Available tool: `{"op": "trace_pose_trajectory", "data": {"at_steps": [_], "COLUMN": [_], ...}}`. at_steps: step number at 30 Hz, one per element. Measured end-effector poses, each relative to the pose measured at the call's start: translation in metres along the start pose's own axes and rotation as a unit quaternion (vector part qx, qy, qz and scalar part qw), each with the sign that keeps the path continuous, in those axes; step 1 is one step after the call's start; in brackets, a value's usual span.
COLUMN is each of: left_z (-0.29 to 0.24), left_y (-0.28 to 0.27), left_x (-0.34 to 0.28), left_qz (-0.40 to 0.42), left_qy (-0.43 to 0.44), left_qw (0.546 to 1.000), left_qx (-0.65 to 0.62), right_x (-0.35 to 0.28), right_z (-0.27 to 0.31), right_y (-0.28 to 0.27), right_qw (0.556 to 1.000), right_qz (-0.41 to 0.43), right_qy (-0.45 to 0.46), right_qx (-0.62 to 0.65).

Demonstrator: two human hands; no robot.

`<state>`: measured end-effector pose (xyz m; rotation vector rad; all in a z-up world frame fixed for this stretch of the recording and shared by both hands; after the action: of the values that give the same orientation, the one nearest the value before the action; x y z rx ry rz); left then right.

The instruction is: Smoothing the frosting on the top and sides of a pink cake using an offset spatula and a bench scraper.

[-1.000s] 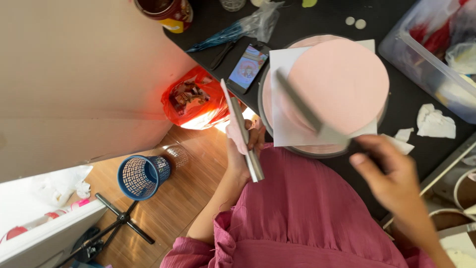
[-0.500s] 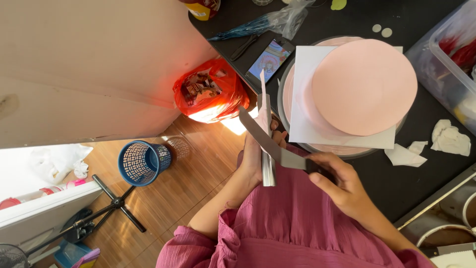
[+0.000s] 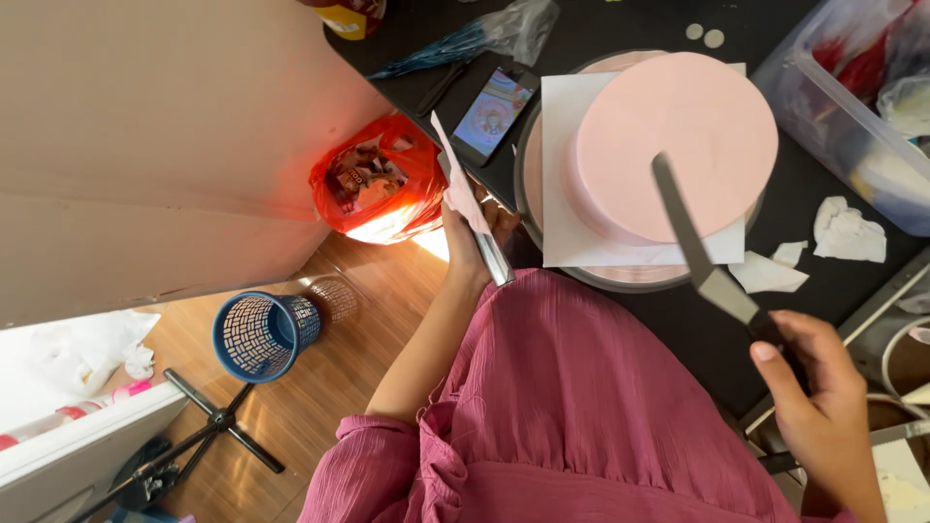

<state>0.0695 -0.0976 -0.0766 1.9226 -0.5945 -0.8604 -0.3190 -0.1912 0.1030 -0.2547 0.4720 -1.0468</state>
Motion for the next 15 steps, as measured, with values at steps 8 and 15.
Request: {"op": "trace_pose_trajectory", "data": {"at_steps": [8, 15], "left_z": [0.015, 0.039], "left_y": [0.001, -0.02], "left_x": [-0.04, -0.055], "left_qz": [0.011, 0.071], "left_qy": [-0.063, -0.088], "left_qw": [0.993, 0.992], "left_qx": [0.098, 0.051], "right_x": [-0.012, 0.002], "right_z": [0.067, 0.09], "right_y": [0.002, 0.022], "right_qw": [0.945, 0.92], "right_qz": [-0.147, -0.106], "right_qy": [-0.099, -0.115], "right_qx": [-0.275, -0.36]}}
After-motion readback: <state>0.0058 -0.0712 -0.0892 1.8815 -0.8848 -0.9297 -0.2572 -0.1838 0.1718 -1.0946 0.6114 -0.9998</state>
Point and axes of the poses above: each hand's wrist, its own x-axis towards the middle knuckle, its own y-axis out of the palm, z = x × y, the point moved 8 cm from there along x, towards the middle knuckle, and after that the axes turned 5 degrees about y, right-handed, at the moved point
